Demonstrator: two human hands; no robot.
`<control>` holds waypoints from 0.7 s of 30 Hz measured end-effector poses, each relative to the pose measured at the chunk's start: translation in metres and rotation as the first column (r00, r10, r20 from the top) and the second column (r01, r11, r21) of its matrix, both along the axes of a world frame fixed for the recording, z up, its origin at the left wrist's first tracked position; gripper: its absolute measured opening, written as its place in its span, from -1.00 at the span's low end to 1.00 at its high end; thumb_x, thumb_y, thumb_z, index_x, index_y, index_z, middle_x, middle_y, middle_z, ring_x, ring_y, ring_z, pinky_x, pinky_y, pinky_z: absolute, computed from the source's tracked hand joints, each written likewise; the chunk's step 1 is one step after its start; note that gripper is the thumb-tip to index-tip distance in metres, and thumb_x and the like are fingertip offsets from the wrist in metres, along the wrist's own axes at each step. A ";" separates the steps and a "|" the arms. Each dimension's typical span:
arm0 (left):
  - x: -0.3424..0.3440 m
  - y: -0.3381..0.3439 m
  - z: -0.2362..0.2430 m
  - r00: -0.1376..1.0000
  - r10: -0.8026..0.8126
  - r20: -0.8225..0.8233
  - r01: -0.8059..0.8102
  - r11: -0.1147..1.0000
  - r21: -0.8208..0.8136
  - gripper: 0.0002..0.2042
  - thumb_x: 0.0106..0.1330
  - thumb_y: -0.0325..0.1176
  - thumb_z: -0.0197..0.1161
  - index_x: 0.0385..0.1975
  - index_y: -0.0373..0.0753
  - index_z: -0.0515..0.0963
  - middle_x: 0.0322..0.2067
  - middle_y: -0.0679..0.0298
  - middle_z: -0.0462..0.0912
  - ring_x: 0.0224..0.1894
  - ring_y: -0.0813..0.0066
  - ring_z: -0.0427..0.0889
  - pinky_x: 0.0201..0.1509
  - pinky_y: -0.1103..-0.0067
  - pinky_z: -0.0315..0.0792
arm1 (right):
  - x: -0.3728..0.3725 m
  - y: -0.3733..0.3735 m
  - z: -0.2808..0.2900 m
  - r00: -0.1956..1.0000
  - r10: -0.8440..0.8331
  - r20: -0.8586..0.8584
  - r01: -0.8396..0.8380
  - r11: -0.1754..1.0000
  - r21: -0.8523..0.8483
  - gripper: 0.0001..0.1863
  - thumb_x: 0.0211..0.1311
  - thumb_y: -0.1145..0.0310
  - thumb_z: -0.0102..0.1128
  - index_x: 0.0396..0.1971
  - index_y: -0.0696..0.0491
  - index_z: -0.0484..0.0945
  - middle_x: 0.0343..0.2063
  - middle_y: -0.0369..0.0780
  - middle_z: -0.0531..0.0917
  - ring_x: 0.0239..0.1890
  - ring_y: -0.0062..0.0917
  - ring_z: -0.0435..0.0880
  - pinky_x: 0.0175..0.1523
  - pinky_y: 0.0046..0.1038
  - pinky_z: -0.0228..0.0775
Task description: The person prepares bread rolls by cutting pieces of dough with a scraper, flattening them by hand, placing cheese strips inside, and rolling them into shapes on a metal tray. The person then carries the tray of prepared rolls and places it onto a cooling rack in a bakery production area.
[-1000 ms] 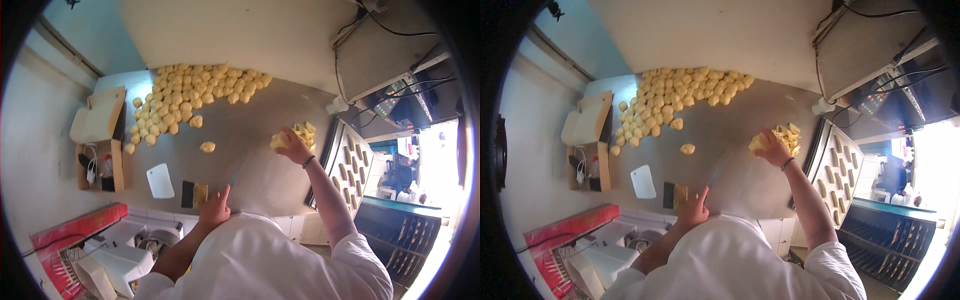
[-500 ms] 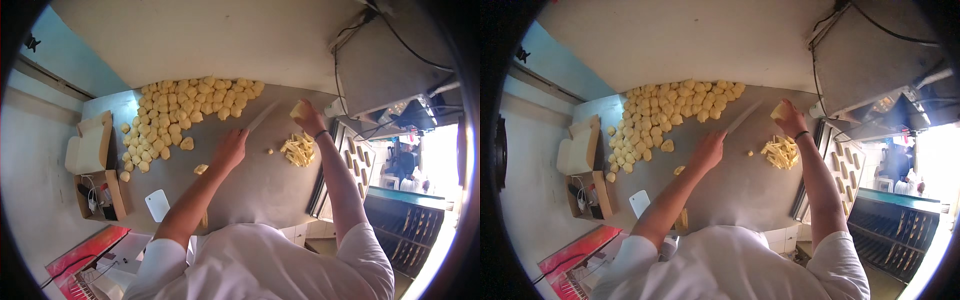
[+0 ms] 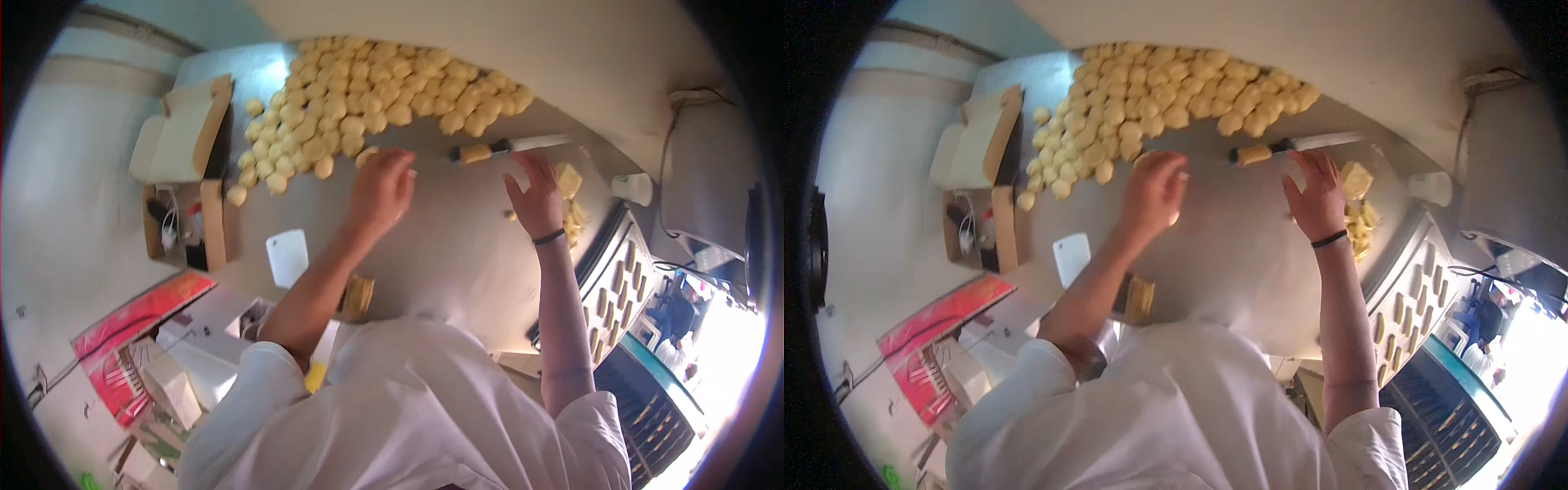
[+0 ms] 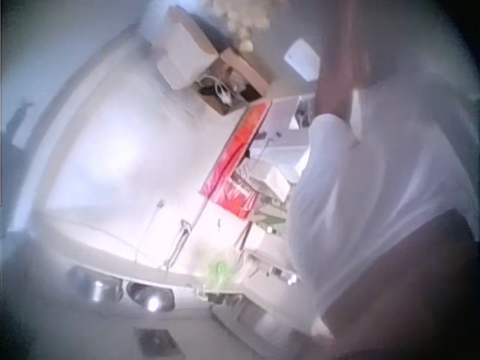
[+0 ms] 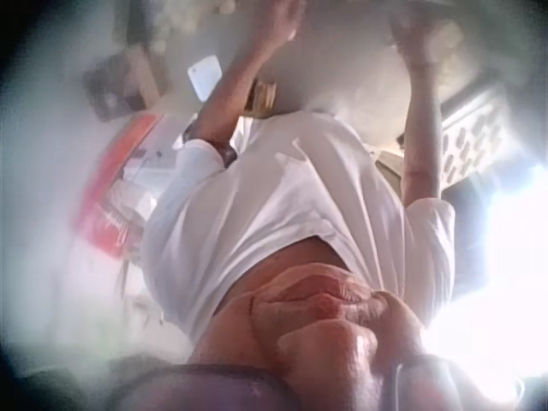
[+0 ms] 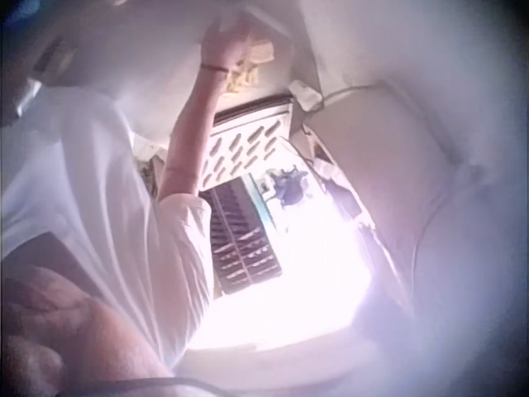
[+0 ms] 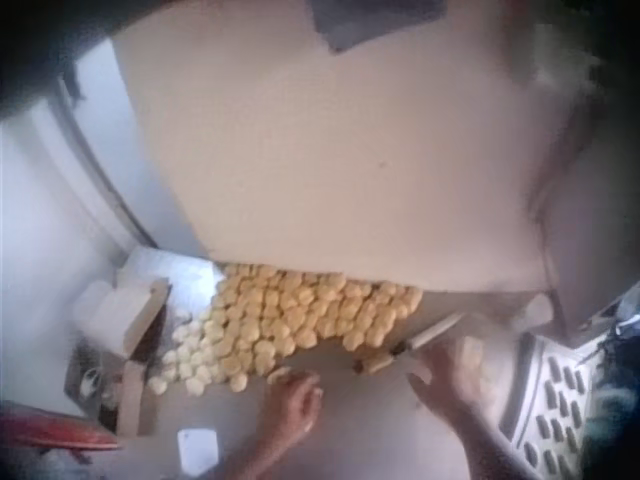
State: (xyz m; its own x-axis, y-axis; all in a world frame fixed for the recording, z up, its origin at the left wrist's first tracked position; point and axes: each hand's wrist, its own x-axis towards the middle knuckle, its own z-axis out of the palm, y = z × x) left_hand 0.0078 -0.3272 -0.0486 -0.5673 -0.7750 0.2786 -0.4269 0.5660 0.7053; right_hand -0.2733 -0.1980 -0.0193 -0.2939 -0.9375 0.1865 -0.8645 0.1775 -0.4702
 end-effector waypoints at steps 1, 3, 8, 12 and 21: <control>0.032 -0.002 0.002 0.997 0.065 0.032 -0.067 0.997 0.043 -0.74 0.33 -0.48 0.32 0.01 -0.27 0.61 -0.04 0.06 0.66 -0.06 -0.01 0.67 0.04 0.21 0.58 | 0.018 -0.003 -0.001 0.999 0.016 0.029 -0.017 1.000 0.021 -0.61 0.21 0.36 0.37 0.06 0.02 0.64 0.04 -0.15 0.65 0.14 -0.17 0.58 0.29 -0.16 0.43; 0.092 0.001 0.015 0.986 0.149 0.079 -0.155 0.984 0.082 -0.75 0.31 -0.47 0.33 -0.02 -0.26 0.60 -0.08 0.06 0.67 -0.11 -0.06 0.67 0.00 0.19 0.57 | 0.051 -0.008 -0.003 0.984 0.162 0.069 -0.162 0.987 -0.011 -0.61 0.20 0.39 0.36 0.05 0.03 0.64 0.00 -0.15 0.66 0.12 -0.16 0.59 0.26 -0.16 0.47; 0.169 0.078 0.049 0.952 0.096 0.291 -0.155 0.971 0.185 -0.74 0.30 -0.40 0.35 -0.04 -0.31 0.59 -0.07 0.05 0.65 -0.01 -0.03 0.65 0.07 0.19 0.55 | 0.137 -0.008 -0.012 0.922 0.375 0.101 -0.372 0.927 -0.048 -0.65 0.19 0.46 0.30 0.01 0.00 0.66 0.00 -0.15 0.67 0.11 -0.17 0.61 0.25 -0.18 0.50; 0.160 0.160 0.052 0.870 -0.088 0.485 -0.090 0.939 0.332 -0.58 0.24 -0.27 0.42 0.06 -0.26 0.54 0.01 0.02 0.56 0.07 -0.01 0.60 0.12 0.17 0.53 | 0.169 -0.017 -0.034 0.845 0.523 0.112 -0.521 0.852 -0.046 -0.67 0.17 0.47 0.28 -0.02 0.00 0.67 -0.02 -0.15 0.67 0.12 -0.20 0.61 0.23 -0.19 0.52; 0.140 0.134 0.004 0.919 0.069 0.389 -0.080 0.997 0.014 -0.52 0.21 -0.30 0.43 0.11 -0.28 0.48 -0.04 0.02 0.50 -0.03 -0.02 0.58 0.02 0.17 0.54 | 0.164 0.004 0.000 0.854 0.134 0.503 -0.215 0.971 0.106 -0.77 0.20 0.47 0.28 -0.13 0.08 0.69 -0.13 -0.14 0.71 -0.08 -0.28 0.72 0.04 -0.34 0.58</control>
State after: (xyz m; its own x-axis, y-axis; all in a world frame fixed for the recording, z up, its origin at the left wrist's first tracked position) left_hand 0.1479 -0.1933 -0.0449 -0.5665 -0.8237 0.0252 -0.7102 0.5035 0.4920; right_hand -0.1090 -0.1936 -0.0197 -0.1379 -0.9866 -0.0874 -0.5532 0.1500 -0.8194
